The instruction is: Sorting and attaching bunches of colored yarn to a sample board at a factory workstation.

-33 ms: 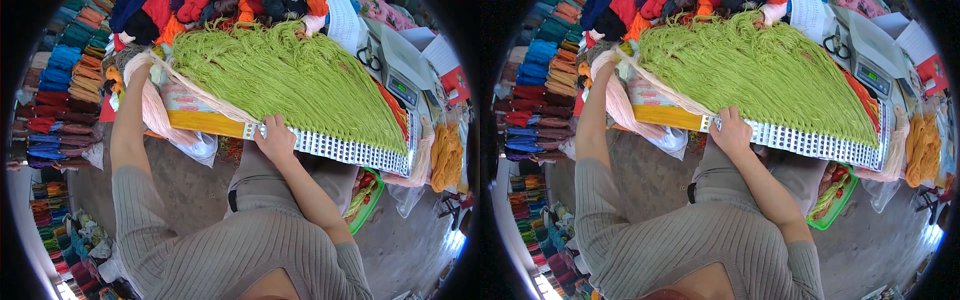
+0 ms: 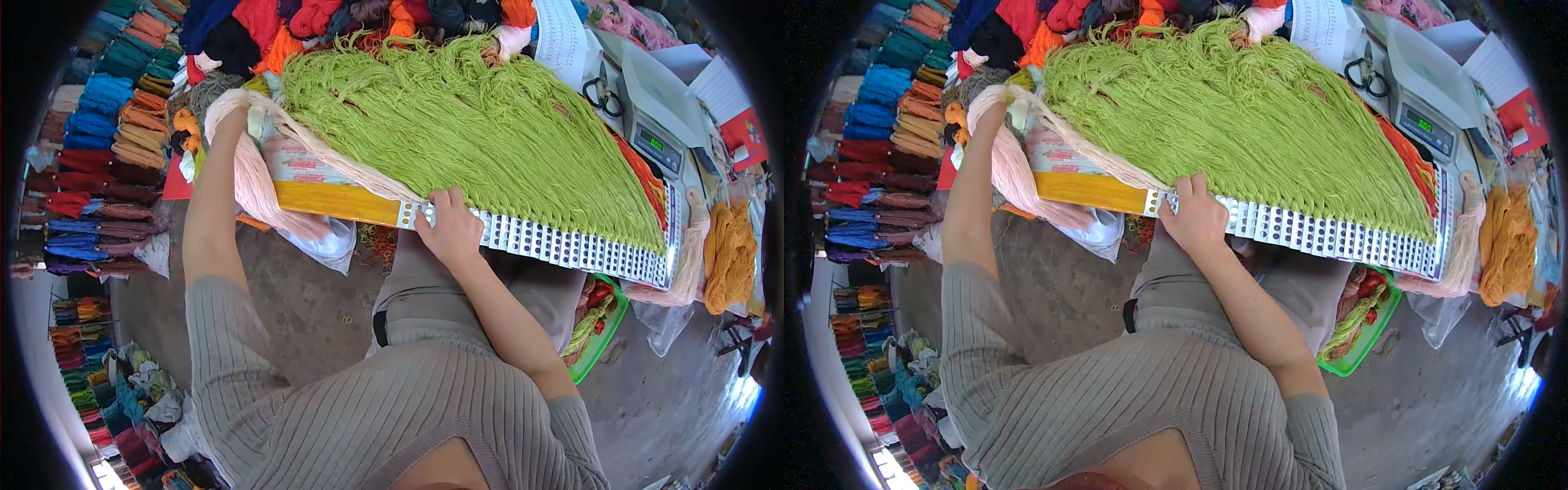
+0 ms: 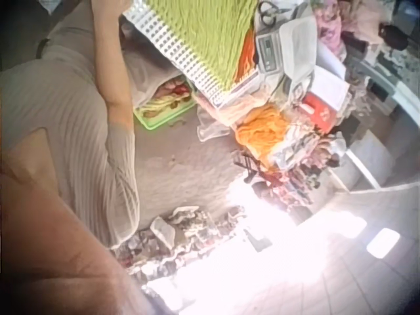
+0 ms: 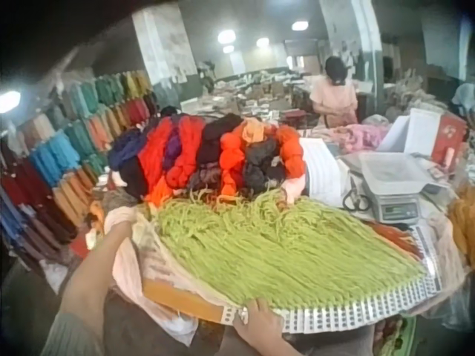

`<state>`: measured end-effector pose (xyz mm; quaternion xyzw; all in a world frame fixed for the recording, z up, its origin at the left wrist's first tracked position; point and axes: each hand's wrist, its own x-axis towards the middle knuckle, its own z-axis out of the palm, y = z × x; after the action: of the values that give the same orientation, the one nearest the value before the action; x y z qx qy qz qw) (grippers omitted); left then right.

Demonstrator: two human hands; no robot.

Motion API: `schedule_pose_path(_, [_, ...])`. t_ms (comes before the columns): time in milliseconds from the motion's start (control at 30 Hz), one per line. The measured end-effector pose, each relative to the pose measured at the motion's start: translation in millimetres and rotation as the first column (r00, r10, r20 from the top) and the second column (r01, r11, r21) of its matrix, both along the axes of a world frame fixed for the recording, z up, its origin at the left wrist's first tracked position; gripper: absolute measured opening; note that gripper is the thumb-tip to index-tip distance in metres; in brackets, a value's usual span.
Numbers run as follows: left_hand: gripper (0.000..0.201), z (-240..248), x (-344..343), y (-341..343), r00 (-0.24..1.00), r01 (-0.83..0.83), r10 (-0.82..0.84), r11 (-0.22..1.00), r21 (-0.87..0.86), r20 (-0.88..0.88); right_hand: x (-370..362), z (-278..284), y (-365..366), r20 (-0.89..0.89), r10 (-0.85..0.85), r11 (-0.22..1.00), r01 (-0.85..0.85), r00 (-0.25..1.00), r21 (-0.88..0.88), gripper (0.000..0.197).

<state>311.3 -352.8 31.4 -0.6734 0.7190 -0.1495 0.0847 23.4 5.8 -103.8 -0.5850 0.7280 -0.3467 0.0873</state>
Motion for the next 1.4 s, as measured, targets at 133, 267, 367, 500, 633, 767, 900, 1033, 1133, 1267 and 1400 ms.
schedule_pose_path(133, [0.041,-48.6,34.9,41.2,0.868,0.100,-0.210,0.962,-0.255,-0.450,8.0,2.5,-2.0,0.036,0.042,0.998,-0.044,0.998,0.042,0.029])
schedule_pose_path(267, [0.035,-16.2,-60.6,179.6,-0.387,0.450,0.376,0.874,0.184,-0.842,-7.8,-0.3,-0.4,0.162,0.004,1.000,-0.003,0.987,-0.006,0.028])
schedule_pose_path(367, [0.037,-38.1,-74.8,235.5,-0.640,0.683,0.605,0.730,0.008,-0.474,-10.3,4.4,-0.7,0.343,0.023,1.000,-0.017,0.939,-0.020,0.025])
schedule_pose_path(500, [0.042,-61.2,-116.8,269.6,-0.680,0.733,0.682,0.637,-0.241,-0.269,-8.8,32.6,8.2,0.722,0.104,0.993,-0.117,0.684,-0.032,0.020])
schedule_pose_path(633, [0.038,-47.8,-145.0,286.8,-0.622,0.781,0.738,0.609,-0.140,-0.262,-6.5,65.3,19.3,0.929,0.220,0.969,-0.175,0.298,-0.173,0.019])
schedule_pose_path(767, [0.038,-48.7,-157.2,294.4,-0.592,0.805,0.743,0.566,-0.179,-0.313,-10.6,72.5,24.0,0.963,0.213,0.947,-0.279,0.164,-0.162,0.023])
schedule_pose_path(900, [0.038,-44.9,-161.8,298.6,-0.592,0.804,0.778,0.551,-0.223,-0.212,-11.6,75.4,26.1,0.967,0.236,0.948,-0.242,0.094,-0.208,0.020])
schedule_pose_path(1033, [0.035,-45.5,-160.1,300.1,-0.623,0.782,0.755,0.593,-0.192,-0.204,-18.2,85.4,33.3,0.989,0.148,0.955,-0.255,-0.018,-0.148,0.016])
schedule_pose_path(1133, [0.033,-44.3,-152.5,292.4,-0.663,0.742,0.724,0.602,-0.296,-0.189,-22.0,66.2,35.3,0.895,0.213,0.936,-0.344,0.393,-0.072,0.015])
schedule_pose_path(1267, [0.032,-42.3,-128.5,294.1,-0.374,0.782,0.776,0.558,0.277,-0.508,-41.0,64.6,48.5,0.597,0.294,0.927,-0.071,0.746,-0.369,0.006])
schedule_pose_path(1400, [0.037,-69.9,-76.2,271.3,-0.382,0.873,0.890,0.436,0.218,-0.249,-72.1,81.9,83.0,0.850,0.519,0.830,0.186,0.084,-0.525,0.013])
